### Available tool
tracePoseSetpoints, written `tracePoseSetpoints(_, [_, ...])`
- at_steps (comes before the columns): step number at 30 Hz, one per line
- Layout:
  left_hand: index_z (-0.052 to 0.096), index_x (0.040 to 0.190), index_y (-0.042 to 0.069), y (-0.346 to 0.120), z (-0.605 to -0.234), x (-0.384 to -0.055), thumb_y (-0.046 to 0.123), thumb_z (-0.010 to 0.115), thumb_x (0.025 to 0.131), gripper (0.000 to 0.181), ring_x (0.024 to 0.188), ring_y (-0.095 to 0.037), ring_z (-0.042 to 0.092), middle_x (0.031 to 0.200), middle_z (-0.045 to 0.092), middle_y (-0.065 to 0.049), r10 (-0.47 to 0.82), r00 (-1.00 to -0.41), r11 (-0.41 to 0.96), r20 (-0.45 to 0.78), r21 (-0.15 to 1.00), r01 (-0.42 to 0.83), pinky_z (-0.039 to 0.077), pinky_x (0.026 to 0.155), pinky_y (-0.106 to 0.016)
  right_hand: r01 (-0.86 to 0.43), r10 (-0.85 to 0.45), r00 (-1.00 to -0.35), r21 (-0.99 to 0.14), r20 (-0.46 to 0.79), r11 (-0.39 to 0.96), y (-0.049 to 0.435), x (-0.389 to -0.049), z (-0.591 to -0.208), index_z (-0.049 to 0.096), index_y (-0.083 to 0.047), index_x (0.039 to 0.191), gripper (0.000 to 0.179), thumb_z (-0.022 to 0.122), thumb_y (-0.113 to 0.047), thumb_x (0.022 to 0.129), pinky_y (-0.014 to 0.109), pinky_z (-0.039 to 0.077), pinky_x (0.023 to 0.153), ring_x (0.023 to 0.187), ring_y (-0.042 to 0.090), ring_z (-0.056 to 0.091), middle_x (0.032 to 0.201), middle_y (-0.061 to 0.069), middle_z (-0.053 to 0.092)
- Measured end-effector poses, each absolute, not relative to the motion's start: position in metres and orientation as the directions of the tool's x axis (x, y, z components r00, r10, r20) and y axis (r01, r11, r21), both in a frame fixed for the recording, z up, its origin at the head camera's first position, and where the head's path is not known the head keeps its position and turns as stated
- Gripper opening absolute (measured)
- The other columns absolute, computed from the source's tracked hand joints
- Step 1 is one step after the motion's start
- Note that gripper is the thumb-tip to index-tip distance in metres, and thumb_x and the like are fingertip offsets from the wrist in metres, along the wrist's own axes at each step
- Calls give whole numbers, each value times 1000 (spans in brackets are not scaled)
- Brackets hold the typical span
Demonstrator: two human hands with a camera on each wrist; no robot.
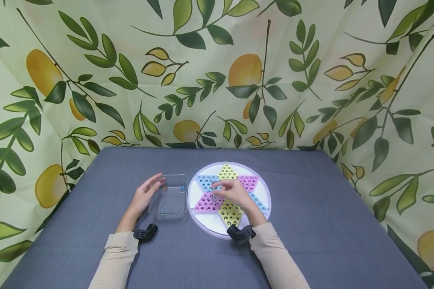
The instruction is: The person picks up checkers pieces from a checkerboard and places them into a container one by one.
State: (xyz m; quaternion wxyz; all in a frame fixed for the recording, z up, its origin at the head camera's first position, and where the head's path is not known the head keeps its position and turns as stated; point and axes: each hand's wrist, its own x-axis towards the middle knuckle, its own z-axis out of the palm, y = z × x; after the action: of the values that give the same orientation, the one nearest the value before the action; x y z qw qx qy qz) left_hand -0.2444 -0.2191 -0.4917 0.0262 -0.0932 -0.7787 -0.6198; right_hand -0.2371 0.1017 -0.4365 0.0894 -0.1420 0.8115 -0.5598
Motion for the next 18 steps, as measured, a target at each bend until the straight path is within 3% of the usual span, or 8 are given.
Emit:
tracePoseSetpoints(2, [41,144,2,-219,-491,-245,25,46,103,48,105,22,52,141,51,-25,112,-982,217,154,960,175,40,92,0,-140,-323,-946,-928,23,344,106,-239,-435,66,8,112,34,72,-7,82,14,33,49,53,4,39,57,-9,48])
tracePoseSetpoints(10, [42,143,1,-219,-492,-246,24,47,103,47,106,21,53,140,53,-24,105,-982,214,160,960,179,41,92,0,-102,-226,-974,-919,15,380,124,-250,-443,69,4,110,32,72,-9,82,16,31,50,53,4,36,57,-9,45])
tracePoseSetpoints(12, [42,144,2,-219,-492,-246,25,47,102,47,106,20,53,139,56,-19,107,-982,211,158,961,178,41,92,-1,-89,-208,-978,-919,8,385,128,-252,-446,68,5,110,32,73,-9,82,16,31,50,53,4,37,58,-9,45])
tracePoseSetpoints(16, [42,144,2,-219,-492,-245,25,47,102,48,106,20,54,130,63,5,107,-982,201,153,964,172,41,92,-1,-94,-202,-979,-909,12,405,134,-255,-452,68,5,111,34,75,-9,81,16,31,51,55,3,36,61,-7,44])
tracePoseSetpoints(18, [42,144,2,-219,-492,-245,25,47,102,48,105,20,54,128,63,9,106,-982,201,153,964,172,41,92,-1,-97,-201,-979,-906,13,413,136,-256,-454,69,5,111,35,76,-9,80,15,32,51,56,3,37,63,-7,44])
